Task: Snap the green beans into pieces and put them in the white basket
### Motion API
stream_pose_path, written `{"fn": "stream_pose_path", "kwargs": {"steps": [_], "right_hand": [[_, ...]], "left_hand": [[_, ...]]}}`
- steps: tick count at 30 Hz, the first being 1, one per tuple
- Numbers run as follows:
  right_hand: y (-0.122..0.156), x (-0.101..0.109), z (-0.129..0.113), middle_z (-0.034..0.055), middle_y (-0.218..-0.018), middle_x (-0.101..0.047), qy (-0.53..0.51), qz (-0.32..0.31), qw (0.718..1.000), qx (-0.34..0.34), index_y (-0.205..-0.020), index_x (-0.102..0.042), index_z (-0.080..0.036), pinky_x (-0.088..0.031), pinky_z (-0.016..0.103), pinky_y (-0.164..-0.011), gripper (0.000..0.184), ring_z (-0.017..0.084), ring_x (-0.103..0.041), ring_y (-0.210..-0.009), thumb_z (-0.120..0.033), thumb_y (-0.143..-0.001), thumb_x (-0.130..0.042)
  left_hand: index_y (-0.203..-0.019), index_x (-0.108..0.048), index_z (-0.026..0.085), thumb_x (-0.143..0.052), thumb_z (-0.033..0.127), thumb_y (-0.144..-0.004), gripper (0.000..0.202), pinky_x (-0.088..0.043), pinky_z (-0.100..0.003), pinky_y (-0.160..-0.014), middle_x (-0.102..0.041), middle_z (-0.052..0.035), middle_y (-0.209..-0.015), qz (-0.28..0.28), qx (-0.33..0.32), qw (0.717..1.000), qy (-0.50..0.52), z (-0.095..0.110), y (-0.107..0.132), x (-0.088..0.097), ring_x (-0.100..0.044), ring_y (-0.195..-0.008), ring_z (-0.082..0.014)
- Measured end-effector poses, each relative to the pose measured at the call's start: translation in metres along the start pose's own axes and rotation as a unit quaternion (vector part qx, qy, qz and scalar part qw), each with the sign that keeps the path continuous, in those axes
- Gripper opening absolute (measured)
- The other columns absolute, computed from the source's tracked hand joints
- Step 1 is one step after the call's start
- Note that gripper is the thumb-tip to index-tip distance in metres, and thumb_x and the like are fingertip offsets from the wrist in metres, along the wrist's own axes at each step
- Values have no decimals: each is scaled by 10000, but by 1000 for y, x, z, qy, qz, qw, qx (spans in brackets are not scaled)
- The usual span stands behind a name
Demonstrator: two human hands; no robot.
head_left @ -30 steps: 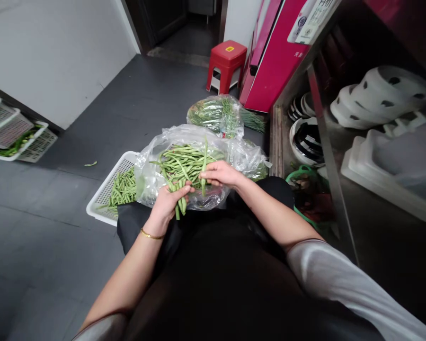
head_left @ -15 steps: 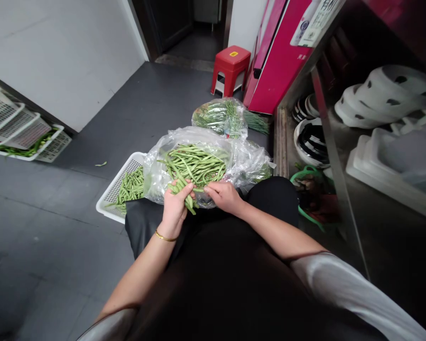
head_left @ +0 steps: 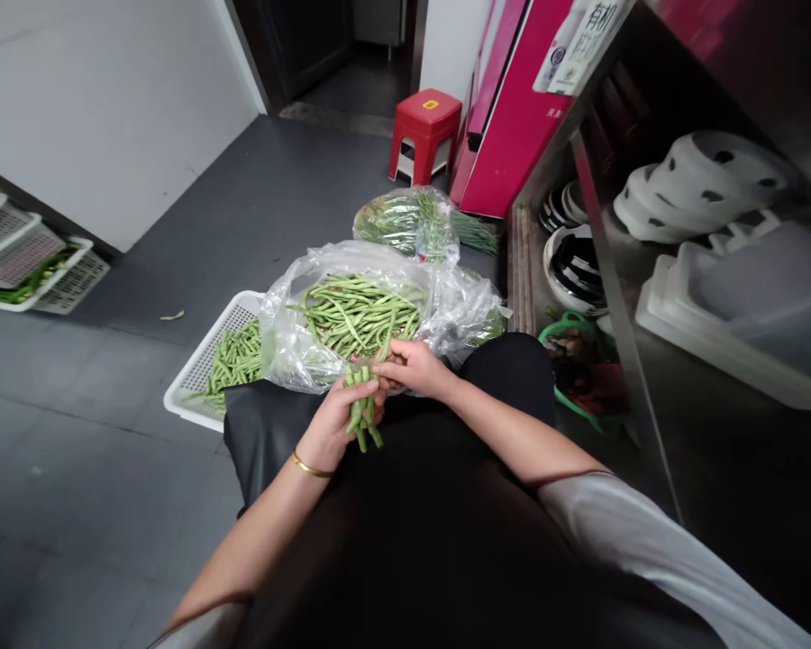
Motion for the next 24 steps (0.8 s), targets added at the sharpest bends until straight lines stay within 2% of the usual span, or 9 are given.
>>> {"fn": "stream_pose_path", "kwargs": {"steps": [3,5,7,10,14,16,20,22,24], "right_hand": [[-2,16,-6,64,-776,-567,244,115,962,49,-746,-533,-153,-411,261,-670,219,156,-529,-726,-328,-871,-492],[-3,24,5,82,-835,-567,326,134,936,26,-780,-542,-149,-402,262,-679,173,166,-526,-758,-278,-877,-479],[-3,22,22,52,-779,-568,320,101,942,-21,-793,-549,-151,-387,245,-632,166,151,-515,-699,-281,-877,-490],[3,-11,28,-3,-677,-552,238,-26,971,-20,-787,-564,-152,-367,219,-598,168,121,-499,-628,-301,-859,-536],[19,-48,6,12,-701,-579,224,-180,957,33,-779,-596,-139,-371,231,-613,169,118,-511,-631,-302,-823,-597],[25,-46,-2,14,-680,-578,260,-230,937,30,-730,-600,-146,-361,234,-583,202,119,-509,-602,-330,-815,-608],[18,8,-37,87,-913,-611,379,-89,918,73,-969,-612,-158,-381,259,-637,216,169,-564,-762,-332,-875,-526],[19,7,-46,102,-935,-614,401,-99,903,118,-986,-611,-159,-385,267,-661,192,180,-569,-796,-277,-885,-499],[19,-8,-43,82,-830,-628,377,-149,903,142,-855,-624,-159,-385,261,-652,144,168,-567,-745,-228,-868,-498]], "left_hand": [[-697,-596,112,-742,247,-612,217,-324,-173,-351,-547,9,-533,44,6,998,33,-3,1,0,-427,-371,-52],[-722,-604,111,-746,253,-624,223,-355,-183,-371,-565,2,-551,84,-20,996,-1,5,3,4,-455,-393,-65],[-755,-608,118,-756,259,-625,242,-384,-194,-394,-586,2,-575,131,-75,987,-53,23,7,13,-476,-408,-74],[-757,-594,143,-791,230,-581,278,-439,-195,-481,-642,-8,-702,171,-160,966,-110,49,10,24,-546,-511,-87],[-696,-599,153,-807,203,-542,264,-465,-218,-554,-629,6,-658,154,-163,952,-209,50,4,24,-570,-572,-114],[-663,-624,149,-802,194,-542,220,-453,-221,-541,-619,5,-616,139,-152,946,-249,48,4,21,-554,-543,-114],[-601,-661,142,-794,152,-529,151,-379,-209,-453,-591,3,-525,66,-118,939,-316,44,5,10,-481,-444,-96],[-591,-665,148,-791,141,-522,144,-351,-204,-426,-578,11,-498,33,-105,936,-335,43,6,4,-449,-417,-89],[-582,-662,149,-787,150,-532,135,-361,-204,-432,-592,1,-509,20,-96,937,-334,40,7,0,-467,-429,-95]]}}
Point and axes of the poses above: each hand's wrist, its own y-axis away from the middle knuckle, its own x-axis out of the back of the hand, z = x × y, the point moved 10 cm from there along -y, towards the middle knuckle
